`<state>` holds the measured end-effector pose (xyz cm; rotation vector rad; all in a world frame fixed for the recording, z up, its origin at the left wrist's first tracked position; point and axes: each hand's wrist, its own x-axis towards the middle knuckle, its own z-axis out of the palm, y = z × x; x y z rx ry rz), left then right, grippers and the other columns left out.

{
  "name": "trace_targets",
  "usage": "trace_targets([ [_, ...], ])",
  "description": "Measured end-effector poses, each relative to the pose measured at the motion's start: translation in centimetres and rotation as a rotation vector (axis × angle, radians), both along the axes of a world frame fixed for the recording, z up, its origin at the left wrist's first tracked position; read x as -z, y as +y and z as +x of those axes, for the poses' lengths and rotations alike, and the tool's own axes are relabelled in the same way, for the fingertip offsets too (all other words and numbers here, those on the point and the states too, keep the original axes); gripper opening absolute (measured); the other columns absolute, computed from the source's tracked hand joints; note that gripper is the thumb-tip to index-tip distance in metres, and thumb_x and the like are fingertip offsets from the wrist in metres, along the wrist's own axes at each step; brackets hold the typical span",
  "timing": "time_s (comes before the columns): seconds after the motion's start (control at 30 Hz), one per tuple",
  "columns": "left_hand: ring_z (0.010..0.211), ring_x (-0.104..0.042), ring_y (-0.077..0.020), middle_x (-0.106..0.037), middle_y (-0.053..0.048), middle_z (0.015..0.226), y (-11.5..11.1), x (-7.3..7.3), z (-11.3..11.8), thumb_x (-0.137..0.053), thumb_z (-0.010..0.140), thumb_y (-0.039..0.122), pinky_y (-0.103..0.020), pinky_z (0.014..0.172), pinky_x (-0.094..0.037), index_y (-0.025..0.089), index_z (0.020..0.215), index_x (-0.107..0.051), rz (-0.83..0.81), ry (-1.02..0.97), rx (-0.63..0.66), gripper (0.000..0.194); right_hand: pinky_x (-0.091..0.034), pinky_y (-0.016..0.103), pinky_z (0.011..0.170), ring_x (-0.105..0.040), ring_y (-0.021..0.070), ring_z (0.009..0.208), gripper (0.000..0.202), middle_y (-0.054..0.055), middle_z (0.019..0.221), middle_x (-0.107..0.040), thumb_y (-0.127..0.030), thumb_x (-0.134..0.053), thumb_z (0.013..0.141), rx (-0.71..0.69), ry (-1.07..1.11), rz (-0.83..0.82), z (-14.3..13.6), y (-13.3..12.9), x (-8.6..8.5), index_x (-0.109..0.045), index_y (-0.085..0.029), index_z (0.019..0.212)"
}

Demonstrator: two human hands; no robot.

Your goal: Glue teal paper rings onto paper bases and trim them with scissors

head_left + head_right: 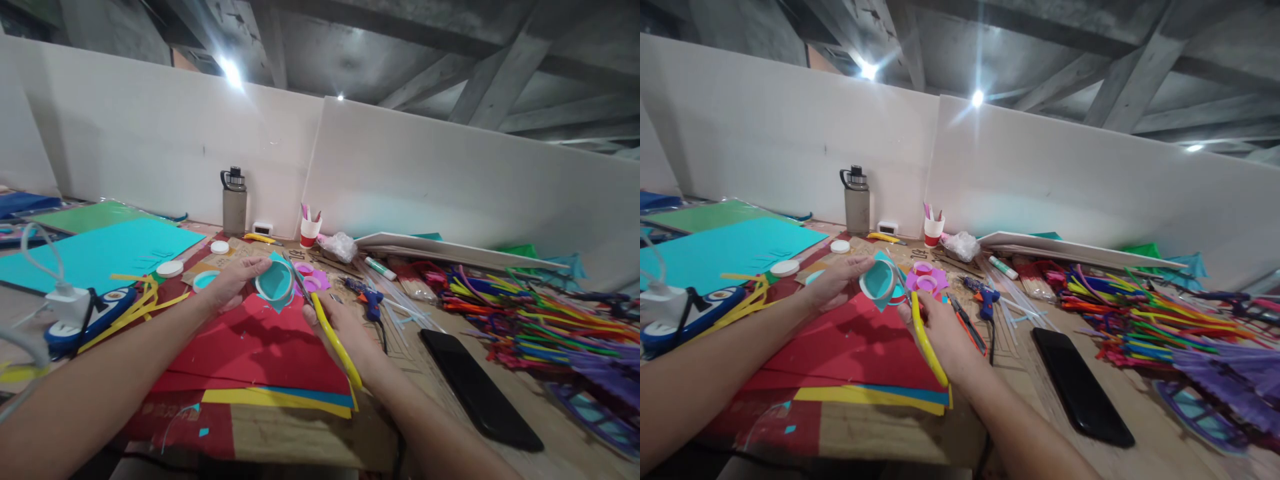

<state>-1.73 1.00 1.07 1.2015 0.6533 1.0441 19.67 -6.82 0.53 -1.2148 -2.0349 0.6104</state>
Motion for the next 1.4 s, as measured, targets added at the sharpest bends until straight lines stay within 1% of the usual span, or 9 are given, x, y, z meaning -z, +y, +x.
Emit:
trace_targets([
  [0.07,0.072,-0.062,-0.0176,-0.069,-0.010,0.080,0.06,-0.05,-0.09,-0.065,0.075,0.038,-0.027,0.066,-0.048,0.010,0.091,-0.070,0.011,0.017,0.008,0.033,-0.028,0.021,0.054,-0.043,0.0113,0.062,0.027,-0.004,0.068,-0.049,-0.044,-0.047,0.089,0.002,-0.005,-0.004,0.01,-0.03,-0.05,-0.050,-0.018,0.081],
  [0.23,0.071,-0.062,-0.0166,-0.069,-0.010,0.083,0.10,-0.23,-0.36,-0.066,0.075,0.037,-0.027,0.066,-0.048,0.010,0.090,-0.070,0.010,0.045,0.004,0.031,-0.029,0.021,0.054,-0.043,0.0110,0.062,0.025,-0.004,0.069,-0.051,-0.041,-0.046,0.089,-0.017,0.001,0.009,0.01,-0.07,-0.22,-0.053,-0.018,0.084],
  [0.37,0.071,-0.062,-0.0176,-0.070,-0.010,0.083,0.09,-0.34,-0.52,-0.066,0.074,0.037,-0.028,0.067,-0.048,0.012,0.088,-0.071,0.007,0.069,0.022,0.029,-0.028,0.021,0.054,-0.042,0.0110,0.061,0.028,-0.003,0.070,-0.051,-0.044,-0.046,0.089,-0.019,-0.034,0.018,0.00,-0.04,-0.28,-0.052,-0.017,0.083],
  [0.47,0.069,-0.062,-0.0173,-0.070,-0.010,0.082,-0.03,-0.49,-0.47,-0.067,0.073,0.038,-0.027,0.066,-0.047,0.013,0.085,-0.072,0.011,0.105,0.045,0.029,-0.028,0.021,0.053,-0.042,0.0110,0.061,0.030,-0.003,0.070,-0.051,-0.046,-0.046,0.089,-0.014,-0.039,0.013,0.01,0.00,-0.16,-0.052,-0.017,0.083],
  [0.7,0.065,-0.060,-0.0157,-0.070,-0.009,0.078,-0.25,-0.69,-0.34,-0.068,0.072,0.038,-0.025,0.062,-0.046,0.014,0.080,-0.072,0.020,0.123,0.048,0.025,-0.030,0.021,0.054,-0.043,0.0102,0.062,0.029,-0.004,0.071,-0.051,-0.045,-0.045,0.090,-0.034,-0.005,0.002,-0.02,-0.07,-0.01,-0.053,-0.018,0.085],
  [0.97,0.070,-0.061,-0.0173,-0.069,-0.010,0.080,0.07,-0.41,-0.55,-0.068,0.072,0.039,-0.026,0.064,-0.046,0.012,0.088,-0.071,0.031,0.132,0.053,0.031,-0.029,0.021,0.054,-0.041,0.0100,0.061,0.029,-0.005,0.068,-0.048,-0.046,-0.045,0.089,-0.030,-0.017,0.001,-0.02,-0.04,0.03,-0.051,-0.018,0.083],
  [1.07,0.068,-0.061,-0.0164,-0.069,-0.010,0.080,-0.03,-0.61,-0.59,-0.068,0.072,0.038,-0.026,0.063,-0.046,0.011,0.086,-0.071,0.031,0.135,0.052,0.030,-0.029,0.021,0.054,-0.041,0.0105,0.061,0.031,-0.004,0.068,-0.048,-0.047,-0.044,0.089,-0.028,-0.031,0.008,-0.01,0.04,0.16,-0.050,-0.018,0.081],
  [1.2,0.069,-0.062,-0.0176,-0.070,-0.012,0.082,0.03,-0.80,-0.70,-0.070,0.070,0.037,-0.027,0.065,-0.047,0.010,0.084,-0.071,0.024,0.142,0.043,0.030,-0.028,0.021,0.053,-0.041,0.0103,0.060,0.031,-0.004,0.068,-0.049,-0.047,-0.044,0.089,-0.032,-0.036,0.017,0.01,0.02,0.16,-0.051,-0.018,0.080],
  [1.4,0.071,-0.062,-0.0175,-0.070,-0.012,0.088,0.47,-0.49,-1.01,-0.068,0.072,0.036,-0.027,0.067,-0.047,0.012,0.087,-0.072,0.039,0.159,0.050,0.028,-0.027,0.022,0.052,-0.041,0.0105,0.059,0.028,-0.004,0.068,-0.050,-0.045,-0.044,0.089,-0.039,-0.052,0.010,0.07,-0.03,0.06,-0.050,-0.019,0.082],
])
